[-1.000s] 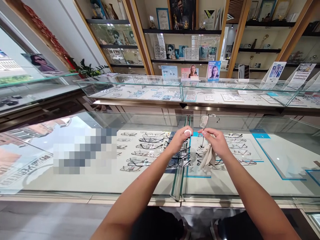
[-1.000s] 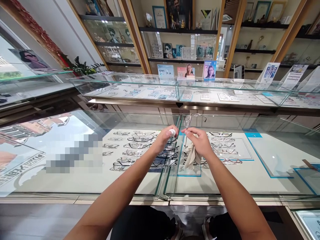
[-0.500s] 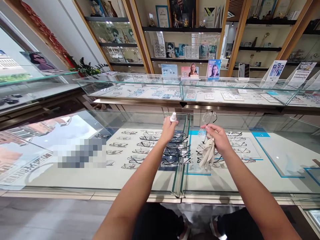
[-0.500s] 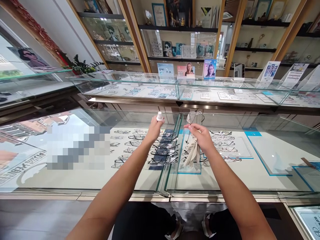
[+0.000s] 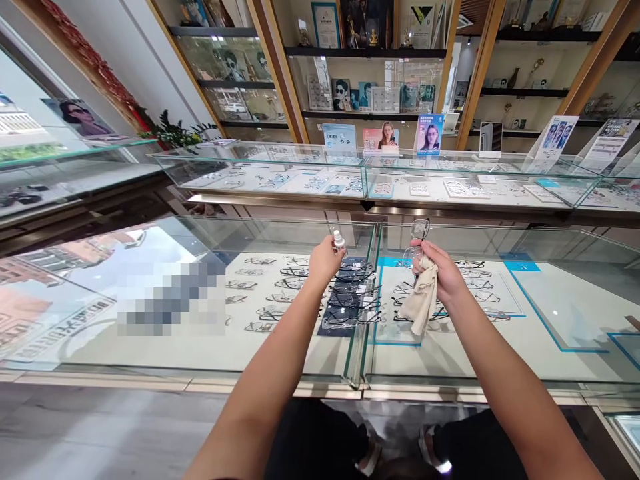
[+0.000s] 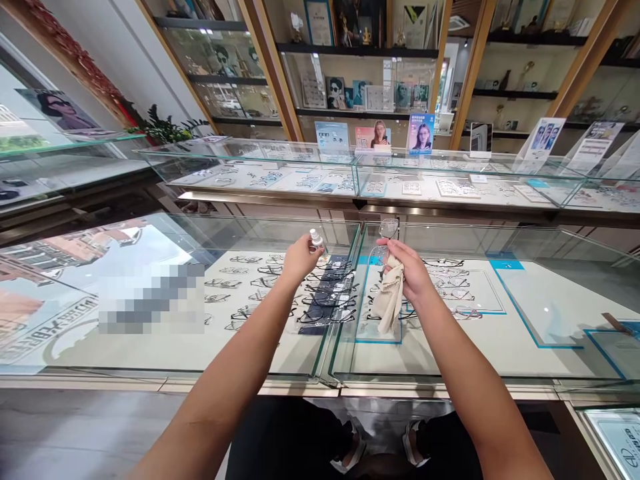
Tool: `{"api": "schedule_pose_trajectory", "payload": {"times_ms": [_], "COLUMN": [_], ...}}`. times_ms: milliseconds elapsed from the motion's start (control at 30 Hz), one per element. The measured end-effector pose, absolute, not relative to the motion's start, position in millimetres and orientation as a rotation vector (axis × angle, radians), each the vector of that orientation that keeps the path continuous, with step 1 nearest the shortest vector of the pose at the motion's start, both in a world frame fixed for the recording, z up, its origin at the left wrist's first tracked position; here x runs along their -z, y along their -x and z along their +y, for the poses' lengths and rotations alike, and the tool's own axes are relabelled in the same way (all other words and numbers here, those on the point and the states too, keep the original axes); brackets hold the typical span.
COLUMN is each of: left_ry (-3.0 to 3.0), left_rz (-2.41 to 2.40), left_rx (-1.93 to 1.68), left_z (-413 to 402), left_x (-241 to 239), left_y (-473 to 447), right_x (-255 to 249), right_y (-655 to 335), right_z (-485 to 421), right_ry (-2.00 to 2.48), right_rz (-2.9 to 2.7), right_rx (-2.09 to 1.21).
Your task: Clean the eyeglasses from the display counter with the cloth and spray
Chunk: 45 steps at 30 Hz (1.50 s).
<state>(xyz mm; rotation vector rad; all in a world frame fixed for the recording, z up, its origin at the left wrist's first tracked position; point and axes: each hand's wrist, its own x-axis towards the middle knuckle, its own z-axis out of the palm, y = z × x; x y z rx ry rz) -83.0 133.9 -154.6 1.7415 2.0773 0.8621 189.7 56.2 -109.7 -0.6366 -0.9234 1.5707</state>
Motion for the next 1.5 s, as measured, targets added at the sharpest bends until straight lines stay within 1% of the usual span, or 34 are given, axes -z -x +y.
{"api": "schedule_pose_trajectory", "payload": {"times_ms": [300, 733, 967, 1033, 1100, 1200, 1267, 1367, 1500], "left_ry": [-1.725, -1.712, -1.721, -1.738, -1.794, -1.957, -2.048, -2.039, -1.822], "left_rz": [2.22, 2.285, 2.351, 2.416, 2.413, 2.142, 1.882, 1.483, 1.069], "left_rx": [-0.622, -0.565, -0.67, -0.785, -1.01, -1.387, -1.487, -1.469, -1.369], "left_z": [136, 133, 124, 118, 109, 94, 86, 76, 67], "left_x": [155, 153, 145, 139, 132, 124, 123, 124, 129], "left_y": [85, 82, 75, 69, 62, 48, 38, 23, 8], "right_x": [111, 107, 104, 104, 104, 105, 106, 108, 108], "right_y": [-188, -186, -186, -185, -185, -185, -186, -187, -188], "right_z": [55, 50, 48, 48, 48, 47, 47, 47, 48], "right_ry": [0.637, 0.592, 0.582, 0.57, 0.565, 0.548, 0.543, 0.594, 0.629], "right_rz": [-0.913, -0.875, -0.873, -0.865, -0.862, -0.87, -0.881, -0.888, -0.88], "right_rx": [-1.623, -1.673, -1.685, -1.68, -1.675, -1.684, -1.697, -1.704, -1.666]}}
